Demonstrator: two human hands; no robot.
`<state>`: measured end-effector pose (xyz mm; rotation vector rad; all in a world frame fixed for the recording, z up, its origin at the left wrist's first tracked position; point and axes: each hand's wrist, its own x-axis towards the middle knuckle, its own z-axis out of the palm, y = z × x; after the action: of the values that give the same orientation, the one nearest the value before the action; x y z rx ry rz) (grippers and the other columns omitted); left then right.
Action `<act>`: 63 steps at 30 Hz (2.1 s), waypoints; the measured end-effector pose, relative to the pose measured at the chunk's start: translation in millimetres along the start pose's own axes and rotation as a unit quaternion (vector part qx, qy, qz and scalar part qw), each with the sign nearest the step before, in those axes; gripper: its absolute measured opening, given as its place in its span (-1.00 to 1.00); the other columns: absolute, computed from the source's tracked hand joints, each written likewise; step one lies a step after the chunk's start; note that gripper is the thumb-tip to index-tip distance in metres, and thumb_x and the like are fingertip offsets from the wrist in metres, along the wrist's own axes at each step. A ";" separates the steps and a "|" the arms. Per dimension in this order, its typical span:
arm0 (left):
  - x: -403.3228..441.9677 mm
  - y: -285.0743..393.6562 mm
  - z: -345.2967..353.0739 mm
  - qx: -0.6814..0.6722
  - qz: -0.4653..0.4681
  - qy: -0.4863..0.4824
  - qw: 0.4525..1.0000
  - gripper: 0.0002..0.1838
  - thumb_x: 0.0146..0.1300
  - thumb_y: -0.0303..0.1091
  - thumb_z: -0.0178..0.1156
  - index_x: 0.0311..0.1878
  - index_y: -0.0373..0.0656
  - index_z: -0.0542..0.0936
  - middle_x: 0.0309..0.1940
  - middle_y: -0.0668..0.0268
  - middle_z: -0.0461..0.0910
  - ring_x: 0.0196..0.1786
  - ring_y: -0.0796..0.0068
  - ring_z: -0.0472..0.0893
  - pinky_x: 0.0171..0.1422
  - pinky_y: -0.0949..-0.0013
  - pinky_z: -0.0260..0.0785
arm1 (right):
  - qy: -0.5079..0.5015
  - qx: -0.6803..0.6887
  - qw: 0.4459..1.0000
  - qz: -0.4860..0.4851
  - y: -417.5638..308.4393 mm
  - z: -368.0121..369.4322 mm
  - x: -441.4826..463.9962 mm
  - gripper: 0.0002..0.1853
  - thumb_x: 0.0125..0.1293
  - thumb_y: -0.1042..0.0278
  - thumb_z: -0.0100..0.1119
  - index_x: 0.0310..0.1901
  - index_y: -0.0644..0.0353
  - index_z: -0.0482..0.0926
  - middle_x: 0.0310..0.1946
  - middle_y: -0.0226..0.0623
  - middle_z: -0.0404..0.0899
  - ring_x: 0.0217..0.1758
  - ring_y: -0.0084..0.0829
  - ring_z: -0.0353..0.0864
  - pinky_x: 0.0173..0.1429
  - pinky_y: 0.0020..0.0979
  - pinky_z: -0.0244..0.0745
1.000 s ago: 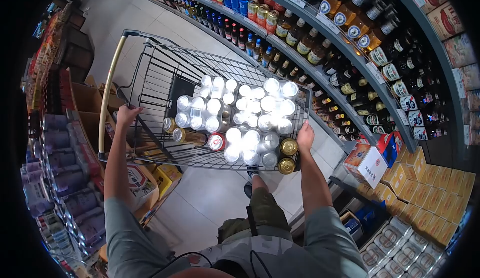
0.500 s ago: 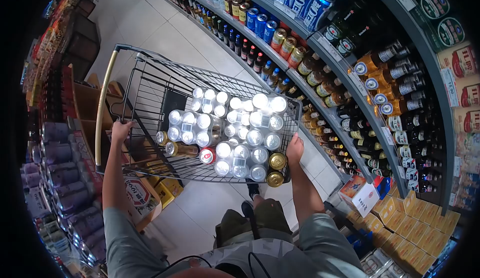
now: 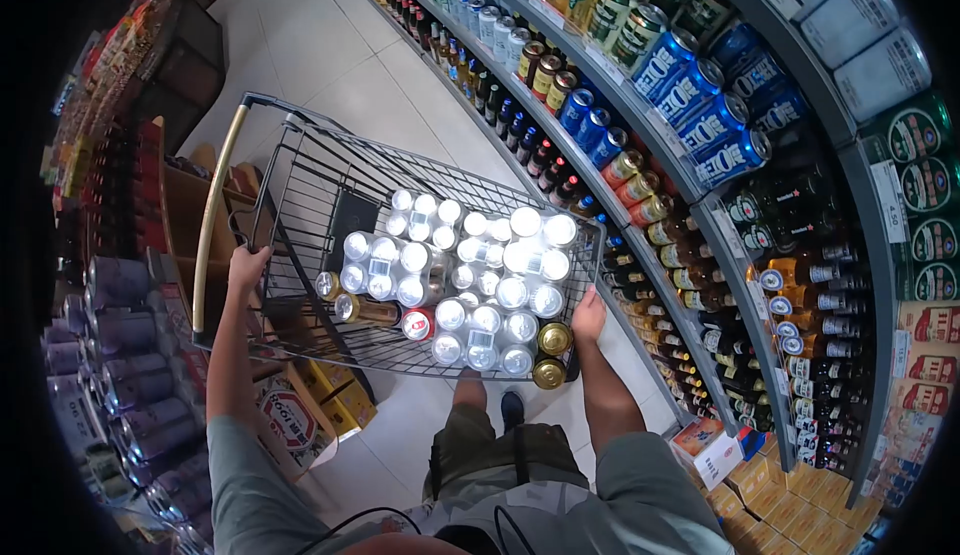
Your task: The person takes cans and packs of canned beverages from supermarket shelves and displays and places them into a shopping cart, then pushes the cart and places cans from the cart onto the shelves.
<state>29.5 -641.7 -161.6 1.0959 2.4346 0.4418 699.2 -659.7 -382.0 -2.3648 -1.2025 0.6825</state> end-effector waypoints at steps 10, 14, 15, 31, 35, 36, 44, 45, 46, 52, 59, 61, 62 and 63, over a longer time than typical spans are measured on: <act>136.1 -7.0 -51.5 0.027 -0.043 0.028 0.998 -0.62 0.22 -0.10 0.24 -0.33 -0.31 0.66 -0.47 -0.04 0.68 -0.26 -0.10 0.71 -0.08 0.03 0.53 | 0.018 -0.034 0.998 -0.046 -139.4 83.3 50.7 -0.37 0.59 -0.08 -0.25 -0.18 0.37 0.66 -0.18 0.21 0.65 -0.05 0.24 0.60 0.04 0.08 0.43; 201.4 -34.6 -52.0 0.037 0.000 0.065 0.997 -0.63 0.27 -0.15 0.24 -0.40 -0.35 0.64 -0.63 0.11 0.62 -0.55 0.21 0.68 -0.39 0.18 0.51 | -0.011 -0.048 0.995 -0.088 -189.6 117.4 92.2 -0.37 0.60 -0.06 -0.29 -0.15 0.38 0.65 -0.17 0.24 0.64 -0.03 0.25 0.59 0.07 0.12 0.42; 197.9 -16.9 -65.7 0.049 -0.032 0.045 0.997 -0.61 0.27 -0.10 0.23 -0.38 -0.34 0.65 -0.59 0.07 0.64 -0.46 0.14 0.71 -0.28 0.14 0.53 | -0.012 -0.034 0.996 -0.079 -207.9 114.3 78.5 -0.47 0.60 0.07 -0.20 -0.13 0.41 0.64 -0.14 0.33 0.61 -0.06 0.32 0.57 0.08 0.16 0.42; 399.1 -30.6 -108.9 0.055 -0.138 0.051 0.988 -0.65 0.28 -0.16 0.16 -0.39 -0.28 0.68 -0.61 0.22 0.63 -0.51 0.37 0.69 -0.35 0.28 0.54 | -0.019 -0.027 0.980 -0.196 -435.5 249.7 211.2 -0.49 0.58 0.07 -0.19 -0.21 0.38 0.62 -0.26 0.21 0.62 -0.16 0.25 0.57 -0.01 0.12 0.42; 429.7 -22.5 -127.1 0.060 -0.156 0.054 0.984 -0.69 0.28 -0.20 0.14 -0.39 -0.28 0.66 -0.59 0.26 0.63 -0.51 0.41 0.68 -0.36 0.28 0.54 | -0.057 -0.015 0.980 -0.192 -502.4 280.8 246.8 -0.50 0.59 0.04 -0.20 -0.17 0.33 0.62 -0.24 0.15 0.63 -0.14 0.21 0.57 -0.01 0.09 0.43; 439.0 -22.4 -129.7 0.061 -0.165 0.059 0.983 -0.70 0.29 -0.22 0.14 -0.39 -0.28 0.65 -0.59 0.27 0.63 -0.51 0.43 0.67 -0.37 0.30 0.53 | -0.074 -0.006 0.982 -0.175 -518.5 287.8 254.5 -0.50 0.59 0.03 -0.19 -0.16 0.32 0.62 -0.24 0.14 0.63 -0.13 0.21 0.57 -0.02 0.08 0.43; 498.5 -28.7 -146.6 -0.013 -0.231 0.082 0.969 -0.72 0.30 -0.25 0.13 -0.40 -0.27 0.64 -0.59 0.28 0.63 -0.53 0.46 0.66 -0.40 0.34 0.54 | -0.063 -0.052 0.948 -0.307 -598.3 357.3 319.7 -0.45 0.60 -0.02 -0.21 -0.28 0.34 0.56 -0.29 0.17 0.58 -0.17 0.22 0.54 -0.03 0.12 0.38; 509.0 -36.7 -149.2 -0.008 -0.223 0.087 0.971 -0.70 0.31 -0.23 0.14 -0.39 -0.28 0.64 -0.59 0.27 0.63 -0.54 0.44 0.67 -0.39 0.33 0.54 | -0.086 -0.017 0.967 -0.240 -638.7 348.6 309.9 -0.42 0.60 -0.04 -0.24 -0.24 0.37 0.58 -0.23 0.21 0.59 -0.11 0.23 0.55 0.03 0.11 0.39; 517.3 -39.7 -152.3 -0.002 -0.216 0.091 0.972 -0.69 0.31 -0.21 0.14 -0.39 -0.28 0.64 -0.60 0.26 0.64 -0.54 0.42 0.67 -0.39 0.32 0.54 | -0.090 -0.018 0.965 -0.245 -652.1 356.0 314.5 -0.42 0.60 -0.04 -0.24 -0.24 0.37 0.58 -0.23 0.21 0.59 -0.11 0.23 0.55 0.03 0.11 0.39; 553.5 -21.3 -168.1 0.054 -0.221 0.094 0.969 -0.59 0.39 -0.10 0.12 -0.39 -0.28 0.65 -0.63 0.21 0.63 -0.53 0.36 0.70 -0.37 0.26 0.55 | -0.127 -0.093 0.966 -0.204 -723.7 396.1 344.1 -0.37 0.59 -0.10 -0.30 -0.19 0.35 0.62 -0.15 0.20 0.62 -0.05 0.23 0.57 0.08 0.12 0.40; 609.4 -30.7 -183.6 0.011 -0.251 0.110 0.962 -0.57 0.41 -0.13 0.09 -0.41 -0.31 0.64 -0.60 0.19 0.64 -0.53 0.32 0.69 -0.37 0.25 0.56 | -0.125 -0.058 0.954 -0.267 -806.5 444.5 379.8 -0.44 0.60 0.00 -0.24 -0.20 0.36 0.62 -0.21 0.20 0.62 -0.10 0.24 0.57 0.04 0.11 0.41; 624.7 -33.8 -189.2 -0.035 -0.267 0.102 0.958 -0.63 0.42 -0.18 0.07 -0.34 -0.29 0.66 -0.53 0.26 0.65 -0.48 0.42 0.68 -0.39 0.33 0.55 | -0.133 -0.037 0.956 -0.259 -825.3 458.4 386.7 -0.43 0.60 -0.02 -0.24 -0.19 0.37 0.61 -0.22 0.22 0.61 -0.08 0.25 0.56 0.06 0.10 0.41; 634.5 -31.7 -191.2 -0.065 -0.277 0.100 0.953 -0.65 0.43 -0.20 0.06 -0.30 -0.28 0.66 -0.51 0.29 0.66 -0.45 0.46 0.68 -0.39 0.35 0.55 | -0.159 -0.077 0.950 -0.258 -842.1 463.9 396.2 -0.42 0.60 -0.03 -0.24 -0.16 0.37 0.62 -0.19 0.22 0.62 -0.04 0.25 0.55 0.09 0.09 0.41; 644.6 -25.1 -192.1 -0.083 -0.278 0.094 0.952 -0.71 0.41 -0.24 0.07 -0.24 -0.25 0.67 -0.46 0.33 0.66 -0.41 0.52 0.67 -0.37 0.39 0.55 | -0.156 -0.075 0.954 -0.246 -863.4 464.5 399.4 -0.42 0.59 -0.04 -0.24 -0.15 0.36 0.62 -0.17 0.21 0.62 -0.03 0.25 0.55 0.10 0.09 0.41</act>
<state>-466.3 -186.5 -171.9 0.2772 2.6647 0.5641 87.5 204.3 -377.3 -1.9805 -1.9521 0.8287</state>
